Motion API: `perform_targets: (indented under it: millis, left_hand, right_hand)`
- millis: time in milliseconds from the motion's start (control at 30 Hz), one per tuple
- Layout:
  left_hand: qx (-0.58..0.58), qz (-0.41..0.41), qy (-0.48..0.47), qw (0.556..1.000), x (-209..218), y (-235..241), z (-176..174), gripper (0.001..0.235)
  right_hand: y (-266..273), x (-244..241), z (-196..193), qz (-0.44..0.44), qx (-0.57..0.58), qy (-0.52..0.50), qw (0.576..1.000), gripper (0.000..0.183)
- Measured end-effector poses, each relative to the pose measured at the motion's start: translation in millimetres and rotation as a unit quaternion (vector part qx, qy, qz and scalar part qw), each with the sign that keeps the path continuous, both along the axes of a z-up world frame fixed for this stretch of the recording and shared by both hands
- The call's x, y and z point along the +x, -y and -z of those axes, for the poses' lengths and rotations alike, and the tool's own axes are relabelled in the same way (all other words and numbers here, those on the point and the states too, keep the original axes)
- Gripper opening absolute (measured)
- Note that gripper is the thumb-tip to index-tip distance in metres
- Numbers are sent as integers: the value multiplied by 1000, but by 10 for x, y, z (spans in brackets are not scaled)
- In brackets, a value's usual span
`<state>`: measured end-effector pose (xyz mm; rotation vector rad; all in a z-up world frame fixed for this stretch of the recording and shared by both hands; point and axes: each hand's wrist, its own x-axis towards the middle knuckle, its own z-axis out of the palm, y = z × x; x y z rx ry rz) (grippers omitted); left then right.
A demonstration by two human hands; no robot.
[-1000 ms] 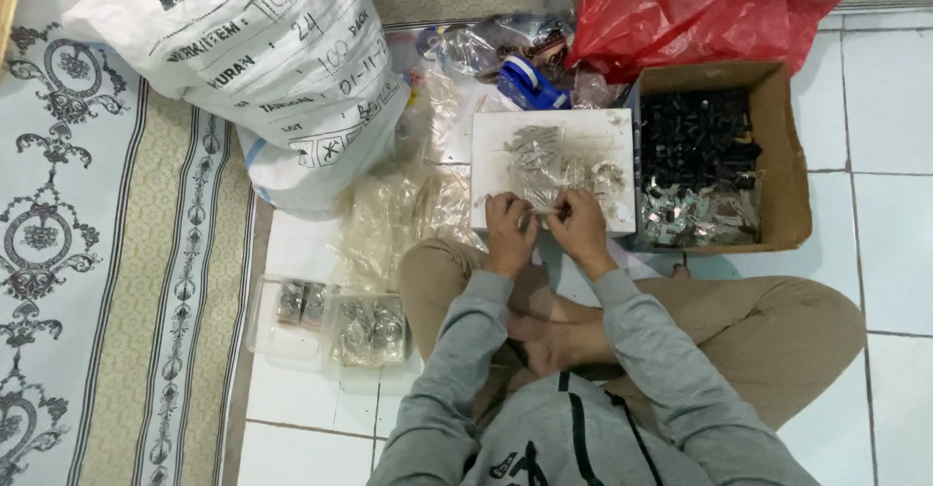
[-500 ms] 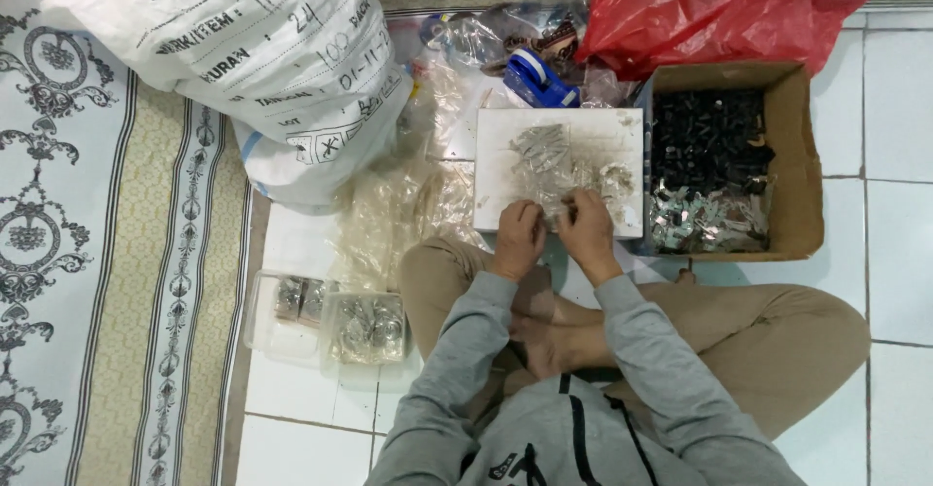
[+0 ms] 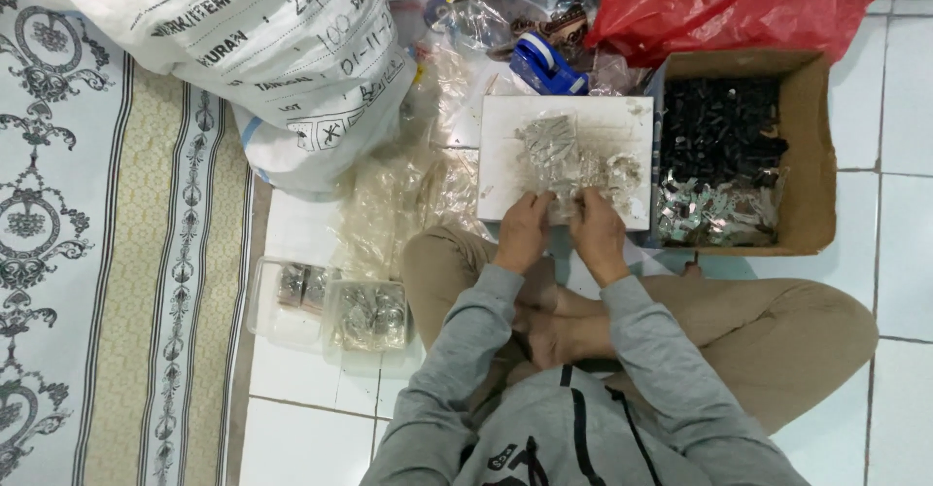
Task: The person sits on the floor and sorts small metallic hardware pieces by hand, moving them between a white tray and a cardboard box. They handle the parts individually, occasionally transferring them into plastic bags.
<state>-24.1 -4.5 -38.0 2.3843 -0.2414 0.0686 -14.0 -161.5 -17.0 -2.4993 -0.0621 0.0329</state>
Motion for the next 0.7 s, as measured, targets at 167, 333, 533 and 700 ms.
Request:
perform_targets:
  millis: [167, 333, 533, 700]
  left_hand:
    - [18, 47, 7, 999, -88, -67, -80, 31]
    - [107, 55, -14, 993, -22, -17, -340, 43]
    - [187, 17, -25, 982, 33, 84, -462, 46]
    - [136, 39, 91, 986, -322, 23, -15, 44]
  right_hand:
    - [183, -101, 72, -94, -43, 29, 994, 26]
    - [189, -35, 33, -159, -100, 91, 978, 41]
    - [117, 94, -77, -193, -132, 122, 965, 47]
    - [240, -217, -104, -197, -160, 151, 955, 49]
